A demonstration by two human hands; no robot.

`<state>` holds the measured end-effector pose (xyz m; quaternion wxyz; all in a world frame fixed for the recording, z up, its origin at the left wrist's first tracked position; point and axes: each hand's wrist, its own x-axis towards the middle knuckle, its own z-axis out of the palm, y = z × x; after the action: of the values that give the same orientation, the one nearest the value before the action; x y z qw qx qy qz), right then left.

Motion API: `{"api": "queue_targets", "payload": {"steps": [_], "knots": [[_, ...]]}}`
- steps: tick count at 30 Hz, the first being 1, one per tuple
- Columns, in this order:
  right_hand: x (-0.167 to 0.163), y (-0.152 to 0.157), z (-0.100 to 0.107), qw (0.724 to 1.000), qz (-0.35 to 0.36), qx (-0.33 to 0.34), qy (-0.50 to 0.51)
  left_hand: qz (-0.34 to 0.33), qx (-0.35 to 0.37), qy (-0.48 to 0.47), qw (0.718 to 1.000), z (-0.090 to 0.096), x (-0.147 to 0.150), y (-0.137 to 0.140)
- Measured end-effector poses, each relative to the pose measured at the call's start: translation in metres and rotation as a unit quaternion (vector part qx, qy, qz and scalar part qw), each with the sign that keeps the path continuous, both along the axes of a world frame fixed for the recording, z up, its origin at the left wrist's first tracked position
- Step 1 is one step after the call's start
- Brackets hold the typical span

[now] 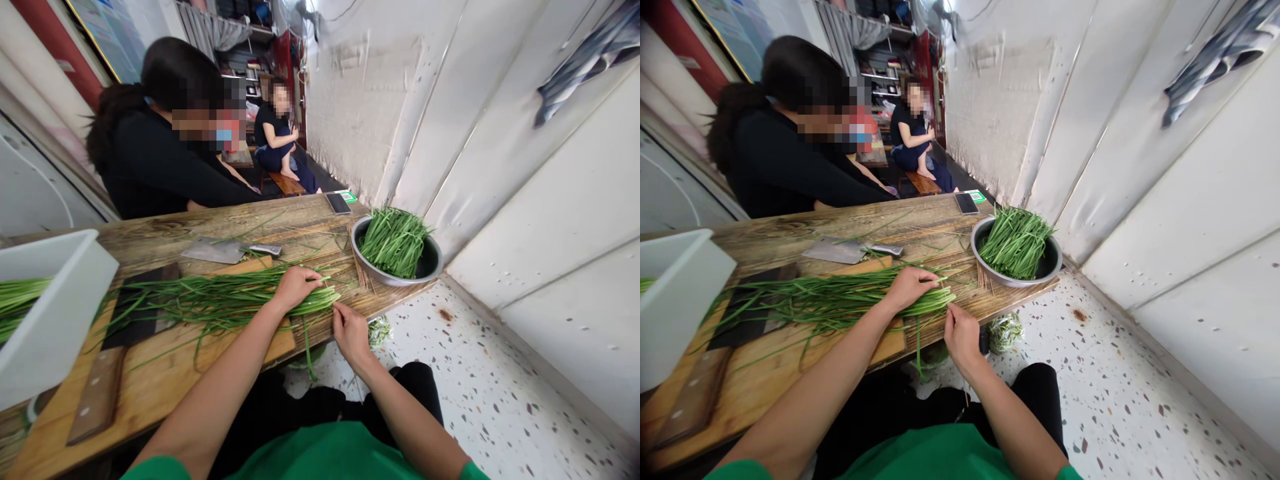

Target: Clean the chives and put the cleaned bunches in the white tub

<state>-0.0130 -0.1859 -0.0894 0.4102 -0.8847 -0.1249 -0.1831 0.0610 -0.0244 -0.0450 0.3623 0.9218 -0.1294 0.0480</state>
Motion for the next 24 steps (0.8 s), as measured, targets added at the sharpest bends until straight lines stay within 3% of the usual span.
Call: {"api": "queue_targets", "payload": {"steps": [10,15,20,24], "knots": [[0.003,0.0,-0.001,1.0,-0.004,0.022,-0.011,-0.124,-0.018,0.046,0.991,0.011,-0.001,0.011],[0.001,-0.001,-0.003,0.999,-0.003,0.036,-0.017,-0.015,-0.037,-0.055,0.998,0.011,0.0,0.012],[-0.002,-0.001,-0.004,0.999,-0.004,0.033,-0.018,0.095,-0.126,-0.117,0.981,0.015,0.0,0.014],[-0.002,-0.001,-0.004,0.999,-0.008,0.038,-0.019,0.159,-0.134,-0.151,0.966,0.022,-0.002,0.015]]}}
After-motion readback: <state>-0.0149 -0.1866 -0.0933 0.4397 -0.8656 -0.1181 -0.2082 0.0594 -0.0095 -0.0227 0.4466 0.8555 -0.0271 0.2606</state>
